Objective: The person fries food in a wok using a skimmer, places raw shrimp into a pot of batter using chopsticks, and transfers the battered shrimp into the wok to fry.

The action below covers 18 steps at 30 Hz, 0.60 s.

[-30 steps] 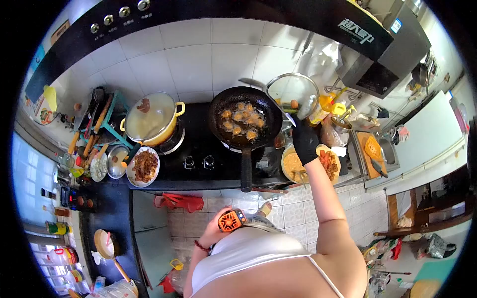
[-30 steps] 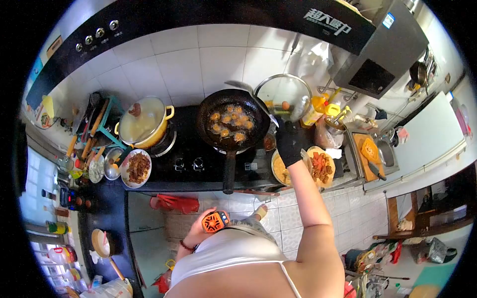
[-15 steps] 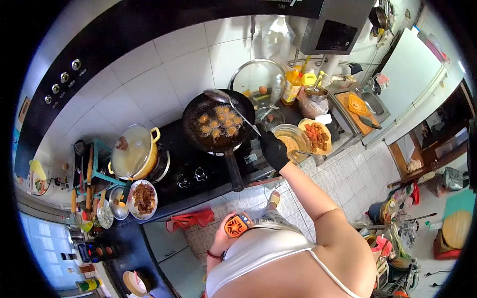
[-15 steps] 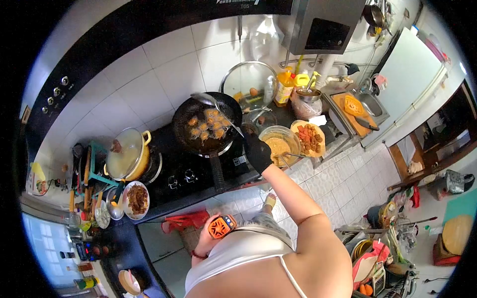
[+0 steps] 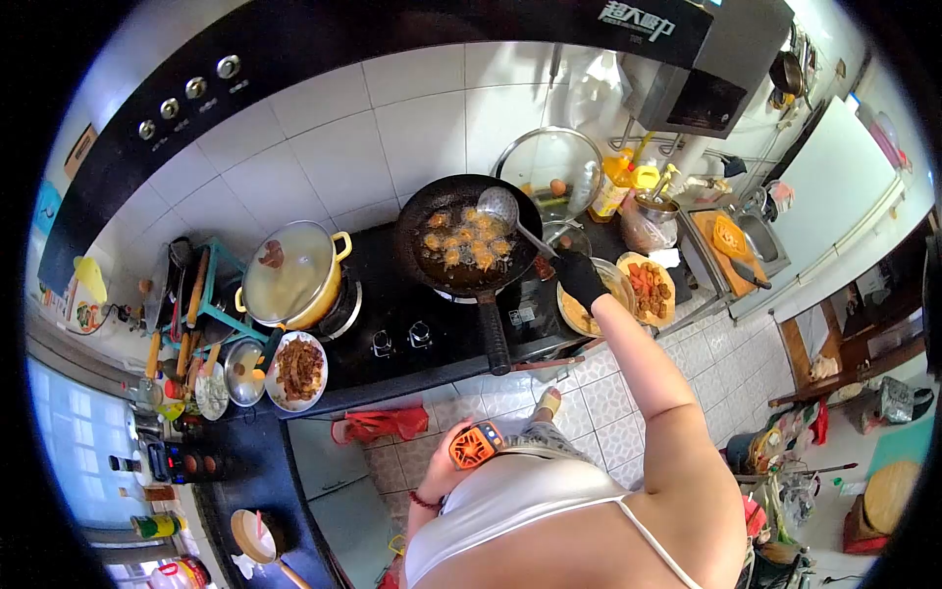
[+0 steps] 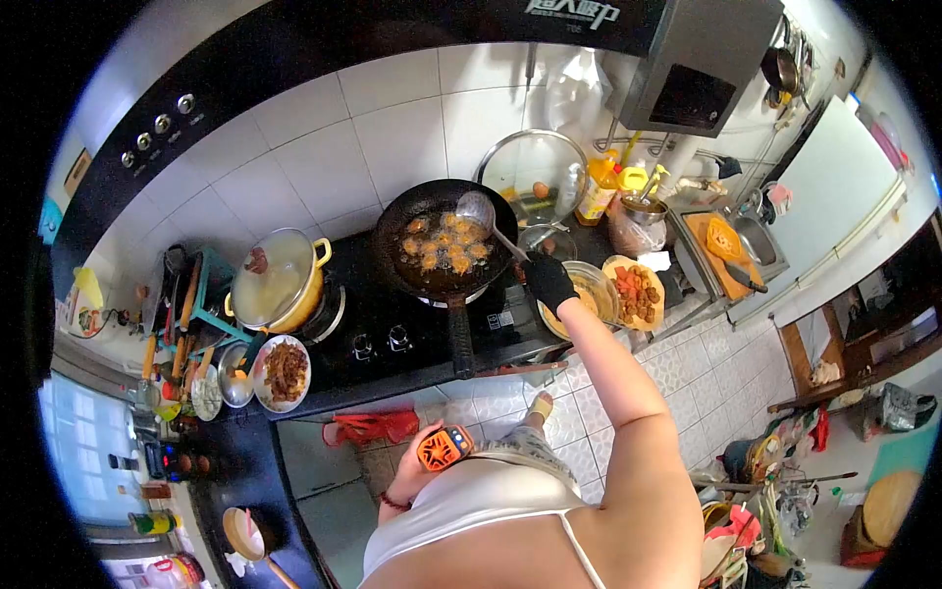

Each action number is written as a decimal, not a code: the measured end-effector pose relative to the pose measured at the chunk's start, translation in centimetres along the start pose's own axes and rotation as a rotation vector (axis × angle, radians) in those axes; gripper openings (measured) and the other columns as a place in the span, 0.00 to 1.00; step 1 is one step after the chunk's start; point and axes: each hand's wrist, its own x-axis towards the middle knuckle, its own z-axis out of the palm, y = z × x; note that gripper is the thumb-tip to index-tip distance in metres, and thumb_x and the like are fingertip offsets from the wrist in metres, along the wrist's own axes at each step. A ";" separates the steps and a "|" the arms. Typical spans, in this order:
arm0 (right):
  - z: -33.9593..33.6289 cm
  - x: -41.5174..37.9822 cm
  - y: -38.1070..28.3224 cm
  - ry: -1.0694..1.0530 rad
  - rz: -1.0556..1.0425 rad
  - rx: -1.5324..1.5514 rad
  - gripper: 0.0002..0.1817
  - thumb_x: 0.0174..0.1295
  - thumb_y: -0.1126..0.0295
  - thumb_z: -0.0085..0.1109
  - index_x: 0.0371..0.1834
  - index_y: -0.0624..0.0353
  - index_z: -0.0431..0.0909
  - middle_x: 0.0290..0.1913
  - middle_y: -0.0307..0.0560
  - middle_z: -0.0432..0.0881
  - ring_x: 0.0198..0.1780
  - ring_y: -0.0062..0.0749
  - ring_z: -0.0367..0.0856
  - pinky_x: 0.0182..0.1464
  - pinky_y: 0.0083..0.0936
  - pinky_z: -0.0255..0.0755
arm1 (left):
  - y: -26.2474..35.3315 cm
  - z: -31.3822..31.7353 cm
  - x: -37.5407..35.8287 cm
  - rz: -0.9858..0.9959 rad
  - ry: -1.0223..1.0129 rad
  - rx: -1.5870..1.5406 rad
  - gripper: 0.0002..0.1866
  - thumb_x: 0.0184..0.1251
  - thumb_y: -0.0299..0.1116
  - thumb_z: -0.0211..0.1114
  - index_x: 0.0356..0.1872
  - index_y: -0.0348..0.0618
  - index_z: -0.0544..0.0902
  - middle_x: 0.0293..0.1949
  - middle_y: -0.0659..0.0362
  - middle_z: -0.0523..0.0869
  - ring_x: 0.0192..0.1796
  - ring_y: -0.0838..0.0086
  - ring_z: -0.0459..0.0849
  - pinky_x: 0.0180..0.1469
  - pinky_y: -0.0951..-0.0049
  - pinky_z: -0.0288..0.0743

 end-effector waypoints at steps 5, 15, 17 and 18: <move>0.1 1.2 -1.0 -0.219 -0.348 -0.035 0.09 0.57 0.69 0.52 0.32 0.62 0.78 0.27 0.54 0.80 0.34 0.48 0.81 0.35 0.35 0.73 | 0.7 0.0 -0.4 0.017 0.023 0.052 0.42 0.47 0.23 0.75 0.64 0.34 0.60 0.58 0.55 0.74 0.58 0.74 0.74 0.62 0.72 0.68; -1.1 -2.3 -3.0 -0.236 0.191 0.730 0.10 0.60 0.65 0.57 0.33 0.63 0.78 0.21 0.43 0.76 0.21 0.24 0.74 0.21 0.24 0.64 | 1.1 0.0 -1.0 0.033 0.082 0.090 0.42 0.46 0.24 0.75 0.64 0.37 0.62 0.63 0.54 0.69 0.61 0.73 0.72 0.64 0.71 0.66; -1.3 -3.0 -3.3 0.061 -0.319 0.289 0.10 0.61 0.65 0.56 0.31 0.62 0.78 0.20 0.42 0.75 0.20 0.22 0.73 0.21 0.23 0.64 | 0.9 0.0 -1.0 0.027 0.082 0.088 0.42 0.46 0.24 0.75 0.64 0.37 0.62 0.63 0.54 0.69 0.61 0.72 0.72 0.63 0.71 0.67; -1.7 -3.3 -3.5 -0.023 -0.215 0.310 0.08 0.58 0.70 0.56 0.35 0.63 0.77 0.22 0.44 0.76 0.21 0.24 0.73 0.22 0.23 0.64 | 0.7 -0.1 -1.0 0.023 0.081 0.088 0.42 0.46 0.24 0.75 0.64 0.37 0.62 0.62 0.54 0.69 0.61 0.72 0.72 0.63 0.71 0.67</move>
